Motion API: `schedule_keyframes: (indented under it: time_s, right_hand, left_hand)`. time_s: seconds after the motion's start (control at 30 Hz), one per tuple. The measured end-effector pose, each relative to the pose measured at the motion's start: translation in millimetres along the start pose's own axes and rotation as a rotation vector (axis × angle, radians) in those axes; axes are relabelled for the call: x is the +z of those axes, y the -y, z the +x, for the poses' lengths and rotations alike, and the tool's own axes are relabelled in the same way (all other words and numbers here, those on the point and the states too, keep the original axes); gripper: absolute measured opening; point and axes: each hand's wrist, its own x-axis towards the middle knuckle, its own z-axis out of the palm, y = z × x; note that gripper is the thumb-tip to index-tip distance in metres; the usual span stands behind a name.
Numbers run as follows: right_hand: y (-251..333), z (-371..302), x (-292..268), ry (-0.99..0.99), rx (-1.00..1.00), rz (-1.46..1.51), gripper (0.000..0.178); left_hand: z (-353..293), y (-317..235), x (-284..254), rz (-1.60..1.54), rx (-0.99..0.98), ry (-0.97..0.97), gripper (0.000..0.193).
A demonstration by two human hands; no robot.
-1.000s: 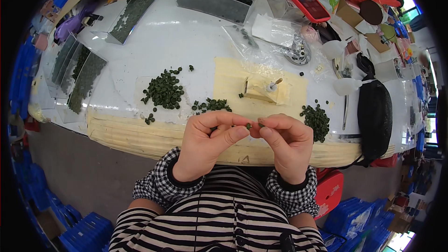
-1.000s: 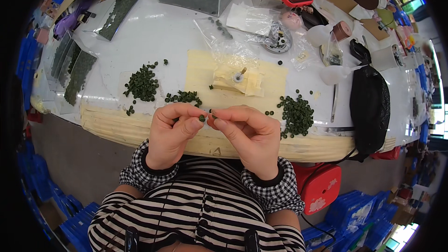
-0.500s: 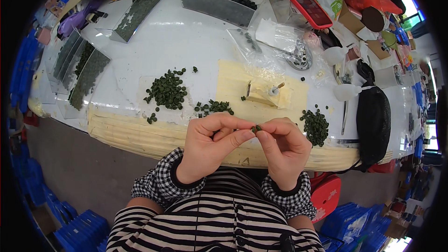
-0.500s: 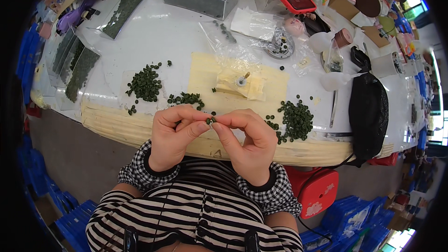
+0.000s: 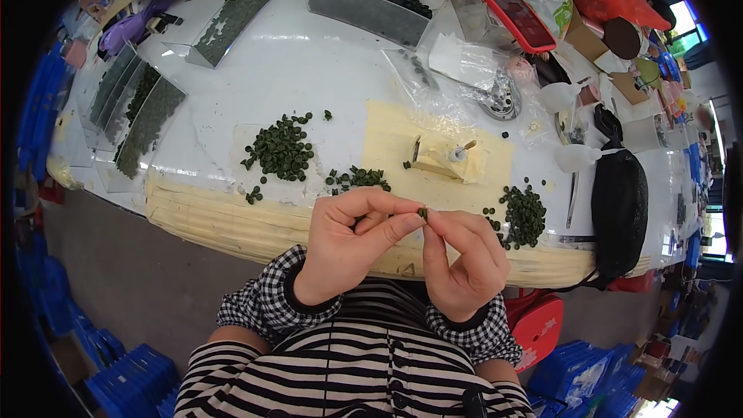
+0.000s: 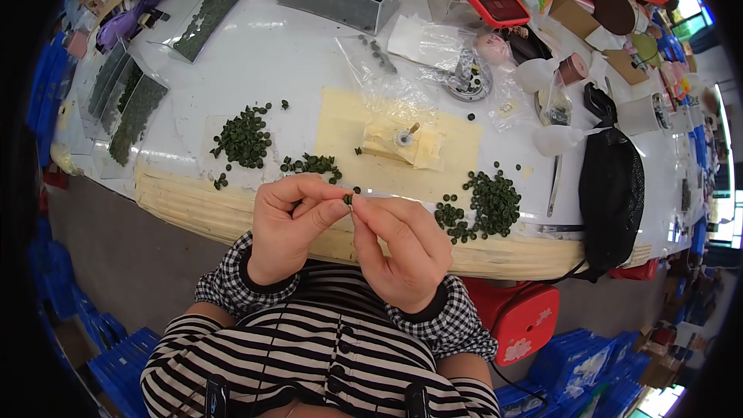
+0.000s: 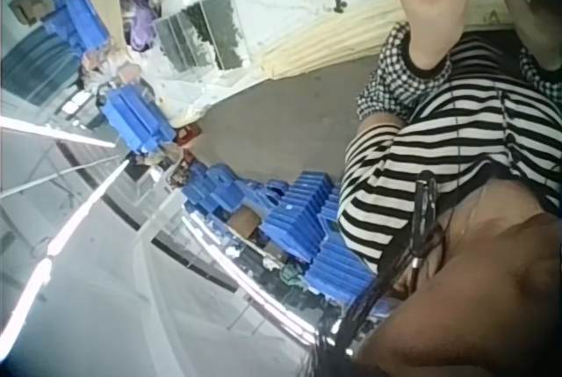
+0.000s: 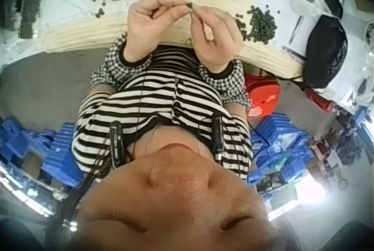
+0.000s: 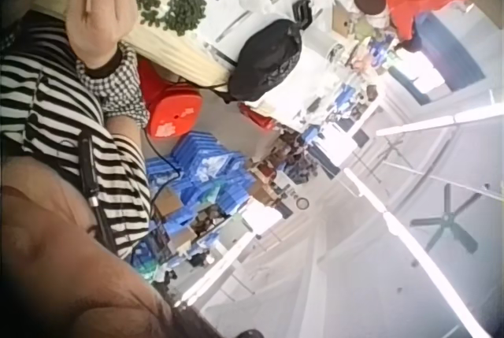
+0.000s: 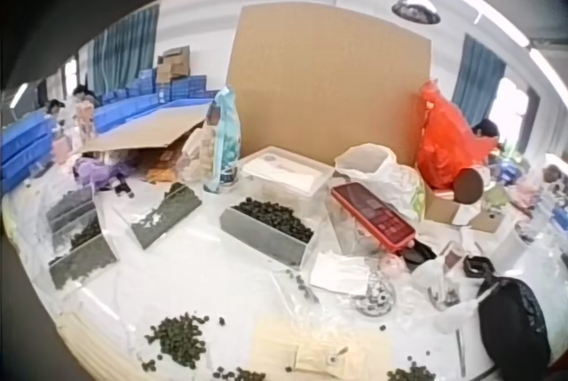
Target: Assembling small green toy components on a workbench.
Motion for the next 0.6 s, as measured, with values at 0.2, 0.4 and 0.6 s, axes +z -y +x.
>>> schedule_keyframes:
  time_s: [0.2, 0.4, 0.6]
  right_hand:
    - [-2.3, 0.5, -5.5, 0.058, 0.060, 0.134, 0.029]
    - [-1.7, -2.7, -9.3, 0.106, 0.072, 0.144, 0.032]
    - [-4.1, -2.7, -12.7, 0.161, 0.099, 0.225, 0.034]
  left_hand:
    - [2.3, -4.7, -4.2, 0.157, 0.159, 0.022, 0.017]
    - [3.2, -6.4, -5.6, 0.238, 0.215, 0.029, 0.020]
    - [3.1, -15.6, -2.8, 0.456, 0.392, 0.014, 0.019]
